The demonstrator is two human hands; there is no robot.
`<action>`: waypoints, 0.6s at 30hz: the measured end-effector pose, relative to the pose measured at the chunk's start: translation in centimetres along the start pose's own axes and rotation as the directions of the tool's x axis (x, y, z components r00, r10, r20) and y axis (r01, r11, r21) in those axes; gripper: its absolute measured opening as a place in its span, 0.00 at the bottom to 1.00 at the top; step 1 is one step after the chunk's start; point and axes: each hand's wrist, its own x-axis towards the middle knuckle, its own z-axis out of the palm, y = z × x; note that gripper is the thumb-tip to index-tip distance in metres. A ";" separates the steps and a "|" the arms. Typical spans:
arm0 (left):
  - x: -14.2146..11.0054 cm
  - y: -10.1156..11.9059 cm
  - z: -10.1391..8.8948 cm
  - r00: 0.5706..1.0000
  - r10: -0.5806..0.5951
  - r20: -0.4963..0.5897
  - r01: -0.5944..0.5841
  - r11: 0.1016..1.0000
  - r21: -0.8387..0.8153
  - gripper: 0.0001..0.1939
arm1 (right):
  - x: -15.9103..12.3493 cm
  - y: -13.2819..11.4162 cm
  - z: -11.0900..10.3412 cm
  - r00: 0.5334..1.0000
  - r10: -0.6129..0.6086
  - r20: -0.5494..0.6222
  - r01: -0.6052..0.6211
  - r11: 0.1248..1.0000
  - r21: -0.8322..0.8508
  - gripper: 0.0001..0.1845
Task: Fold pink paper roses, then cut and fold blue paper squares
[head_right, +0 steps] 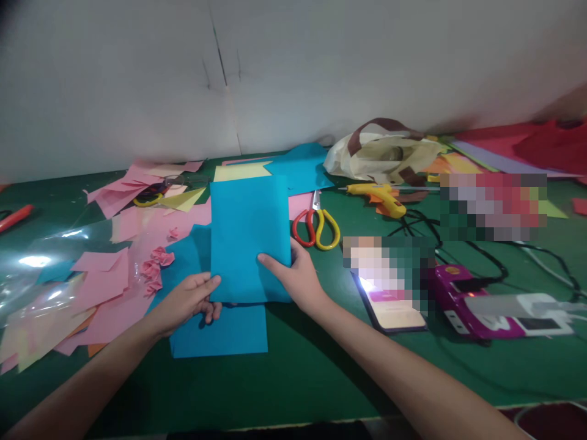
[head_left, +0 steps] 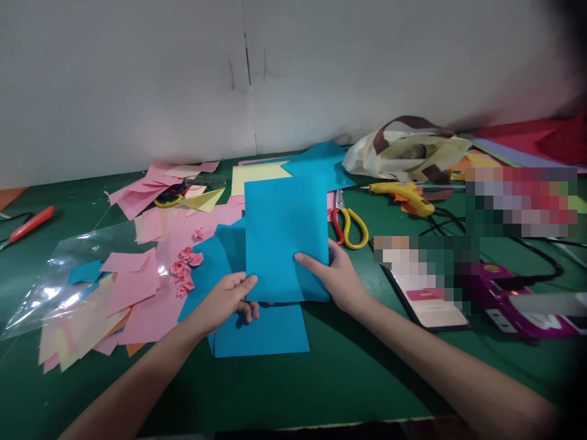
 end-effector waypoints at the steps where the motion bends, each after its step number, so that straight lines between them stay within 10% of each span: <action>1: 0.0 0.0 0.0 1.000 -0.002 0.013 0.001 1.000 0.016 0.21 | 0.0 0.0 0.0 1.000 0.001 0.005 -0.001 1.000 0.001 0.29; 18: -0.7 0.3 0.0 0.996 0.057 -0.074 -0.021 0.908 0.418 0.20 | 0.0 0.0 -0.1 0.999 -0.036 -0.004 0.036 0.999 -0.016 0.29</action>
